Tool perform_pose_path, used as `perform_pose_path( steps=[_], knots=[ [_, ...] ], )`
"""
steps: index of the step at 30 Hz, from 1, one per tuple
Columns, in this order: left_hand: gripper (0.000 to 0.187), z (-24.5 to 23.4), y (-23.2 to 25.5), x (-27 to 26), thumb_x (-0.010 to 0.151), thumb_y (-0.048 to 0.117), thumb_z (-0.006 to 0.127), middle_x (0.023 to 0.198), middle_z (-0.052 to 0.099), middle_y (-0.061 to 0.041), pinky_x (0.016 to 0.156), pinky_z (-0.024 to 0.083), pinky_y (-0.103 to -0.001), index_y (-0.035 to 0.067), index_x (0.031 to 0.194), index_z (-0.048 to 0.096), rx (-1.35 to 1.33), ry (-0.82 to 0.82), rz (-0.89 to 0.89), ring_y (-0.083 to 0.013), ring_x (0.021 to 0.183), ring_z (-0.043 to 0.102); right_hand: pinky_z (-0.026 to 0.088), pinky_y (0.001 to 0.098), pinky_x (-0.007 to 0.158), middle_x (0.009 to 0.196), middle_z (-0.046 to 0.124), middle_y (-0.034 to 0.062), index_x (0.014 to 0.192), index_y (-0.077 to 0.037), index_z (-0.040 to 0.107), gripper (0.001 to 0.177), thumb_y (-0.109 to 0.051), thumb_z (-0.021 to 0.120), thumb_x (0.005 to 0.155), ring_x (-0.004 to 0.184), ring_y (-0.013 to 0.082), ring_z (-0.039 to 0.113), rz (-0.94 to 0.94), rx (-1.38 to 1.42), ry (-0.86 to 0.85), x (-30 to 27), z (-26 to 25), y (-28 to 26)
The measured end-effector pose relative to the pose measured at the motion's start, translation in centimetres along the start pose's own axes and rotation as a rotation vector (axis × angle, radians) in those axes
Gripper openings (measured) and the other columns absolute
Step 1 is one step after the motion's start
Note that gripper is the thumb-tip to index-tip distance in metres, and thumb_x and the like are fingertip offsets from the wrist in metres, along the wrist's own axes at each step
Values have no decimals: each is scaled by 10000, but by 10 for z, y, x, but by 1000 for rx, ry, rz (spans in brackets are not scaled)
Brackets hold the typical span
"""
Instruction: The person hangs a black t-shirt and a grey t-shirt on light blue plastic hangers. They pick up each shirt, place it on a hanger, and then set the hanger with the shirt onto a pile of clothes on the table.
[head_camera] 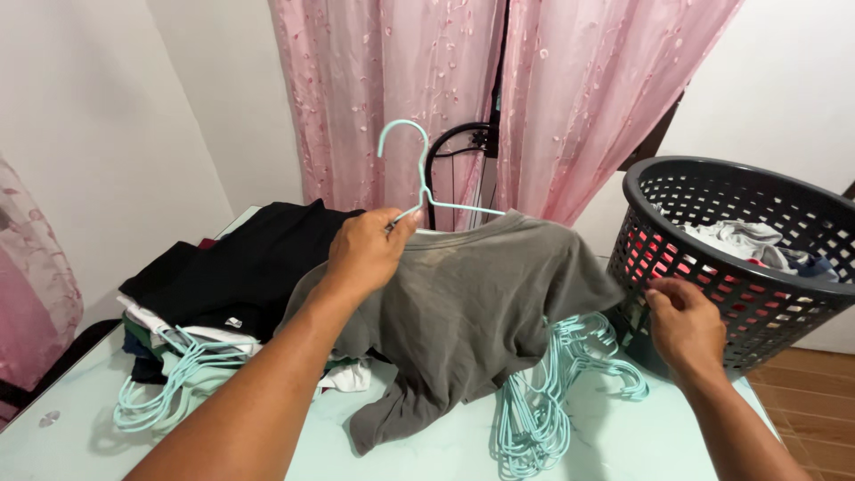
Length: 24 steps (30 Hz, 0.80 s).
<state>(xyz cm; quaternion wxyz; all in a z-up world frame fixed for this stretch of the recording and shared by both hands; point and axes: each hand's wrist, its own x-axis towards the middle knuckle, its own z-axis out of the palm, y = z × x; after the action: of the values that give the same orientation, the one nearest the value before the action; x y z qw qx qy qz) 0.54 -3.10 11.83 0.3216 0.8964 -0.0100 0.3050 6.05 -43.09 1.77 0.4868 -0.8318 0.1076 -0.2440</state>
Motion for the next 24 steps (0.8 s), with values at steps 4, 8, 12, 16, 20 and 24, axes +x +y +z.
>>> perform_pose_path(
  steps=[4,8,12,16,20,24],
  knots=[
    [460,0,6,-7,937,530,605,660,656,-182,648,501,-476,94,908,751,-5,-45,-14,-391,677,667,536,353,863,1085,765,121,1236,-92,731,339,-281,684,959,966,224,721,-187,-35,-78,-8,6,-35],
    [440,-1,16,-9,935,519,612,675,672,-175,650,511,-463,112,961,778,-38,-76,29,-373,682,681,527,374,870,1182,725,153,1260,-59,699,453,-320,741,893,1027,273,690,-591,-111,-179,-14,18,-84],
    [423,-4,24,-9,934,503,615,675,669,-193,654,520,-452,119,1008,776,-50,-107,29,-372,678,688,531,396,857,1145,715,181,1240,-46,682,523,-348,780,825,1016,312,695,-757,-202,-383,-14,26,-129],
    [407,-9,25,-9,924,488,630,720,699,-180,669,534,-437,123,1018,783,-69,-69,67,-365,716,707,565,389,826,938,775,168,1211,-113,724,369,-345,679,927,883,295,749,-596,-498,-609,-15,27,-159],
    [420,-14,17,-7,915,486,657,817,740,-168,725,549,-410,110,1063,768,-95,-90,63,-327,787,737,557,371,785,851,766,138,1156,-93,746,309,-296,651,942,805,243,722,-561,-336,-692,-13,23,-169],
    [498,-24,-1,-9,837,479,756,1000,771,-132,812,557,-372,106,1163,710,-168,-129,77,-254,938,745,561,345,799,883,788,97,1137,-82,758,300,-285,651,944,820,182,726,-494,-253,-681,-1,21,-170]
  ],
)
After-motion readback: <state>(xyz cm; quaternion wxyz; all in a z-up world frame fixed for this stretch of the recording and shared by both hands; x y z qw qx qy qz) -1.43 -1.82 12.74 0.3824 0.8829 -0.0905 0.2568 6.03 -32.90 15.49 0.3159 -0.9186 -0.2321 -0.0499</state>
